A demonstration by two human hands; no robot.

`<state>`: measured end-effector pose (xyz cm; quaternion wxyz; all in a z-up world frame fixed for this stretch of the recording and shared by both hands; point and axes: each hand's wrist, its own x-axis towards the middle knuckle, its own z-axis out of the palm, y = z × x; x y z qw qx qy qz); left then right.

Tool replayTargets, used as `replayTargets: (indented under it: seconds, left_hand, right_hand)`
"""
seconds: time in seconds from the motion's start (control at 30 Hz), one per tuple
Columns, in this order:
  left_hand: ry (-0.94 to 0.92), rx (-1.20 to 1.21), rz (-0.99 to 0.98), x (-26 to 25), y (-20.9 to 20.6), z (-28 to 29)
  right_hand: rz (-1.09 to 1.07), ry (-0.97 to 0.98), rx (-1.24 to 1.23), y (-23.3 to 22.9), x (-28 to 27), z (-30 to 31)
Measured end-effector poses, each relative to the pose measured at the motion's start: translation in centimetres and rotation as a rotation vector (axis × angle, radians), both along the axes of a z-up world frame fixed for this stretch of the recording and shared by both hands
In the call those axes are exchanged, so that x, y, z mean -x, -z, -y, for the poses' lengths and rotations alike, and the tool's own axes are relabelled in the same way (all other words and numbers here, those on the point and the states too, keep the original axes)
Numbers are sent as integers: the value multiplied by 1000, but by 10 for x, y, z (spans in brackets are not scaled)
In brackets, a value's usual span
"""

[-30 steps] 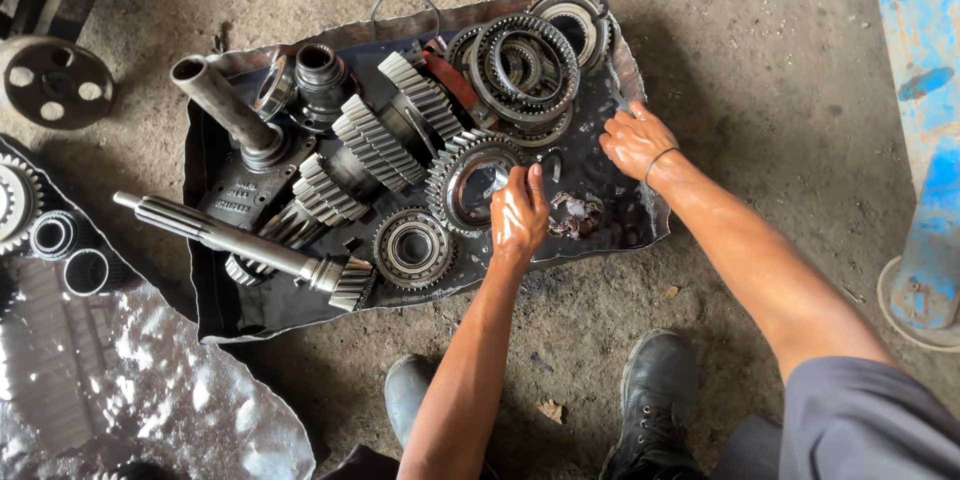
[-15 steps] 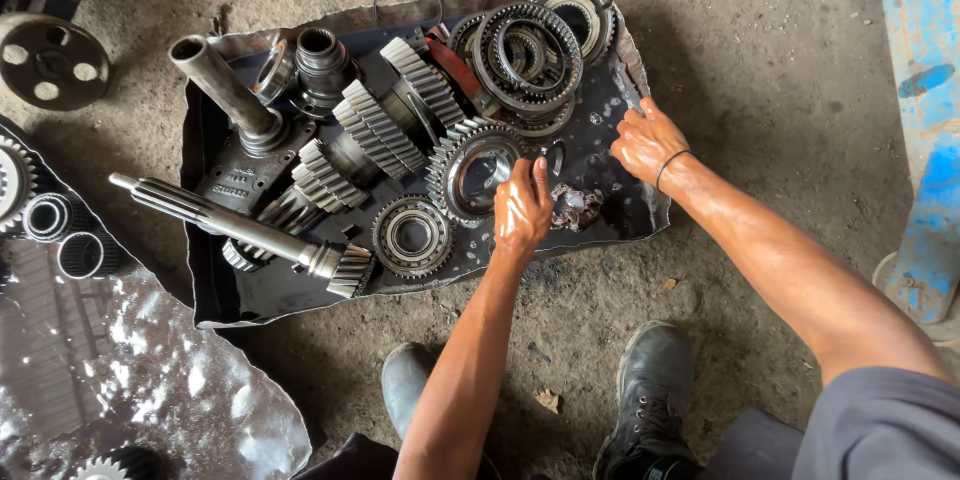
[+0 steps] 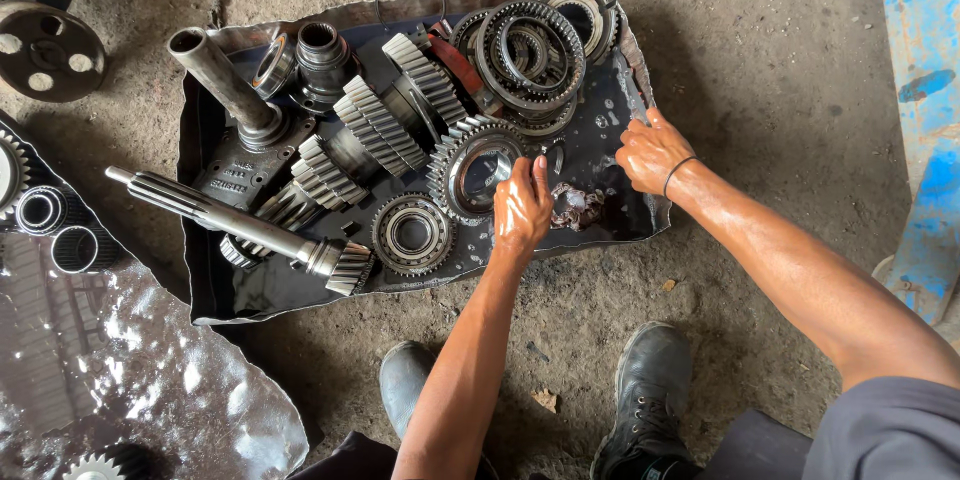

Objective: The person cleans and handles various metal gears and bearing components from a disassembled transmission using a cloth and their hands.

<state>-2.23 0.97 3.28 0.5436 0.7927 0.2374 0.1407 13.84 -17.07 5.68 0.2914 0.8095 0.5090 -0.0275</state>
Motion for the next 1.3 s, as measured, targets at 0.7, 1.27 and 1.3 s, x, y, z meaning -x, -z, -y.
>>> replayTargets:
  seconds: [0.7,1.27,1.3]
  left_hand:
    - [-25,-57,13,1,-14,-14]
    - [11,-54,-18,6,-17,-12]
    - [8,-66,-5,4,-16,-11]
  right_hand:
    - [-83,-51,-243,0,14,26]
    - [-249,62,-136,-17,55,41]
    - [-249,51,-163,-23,59,43]
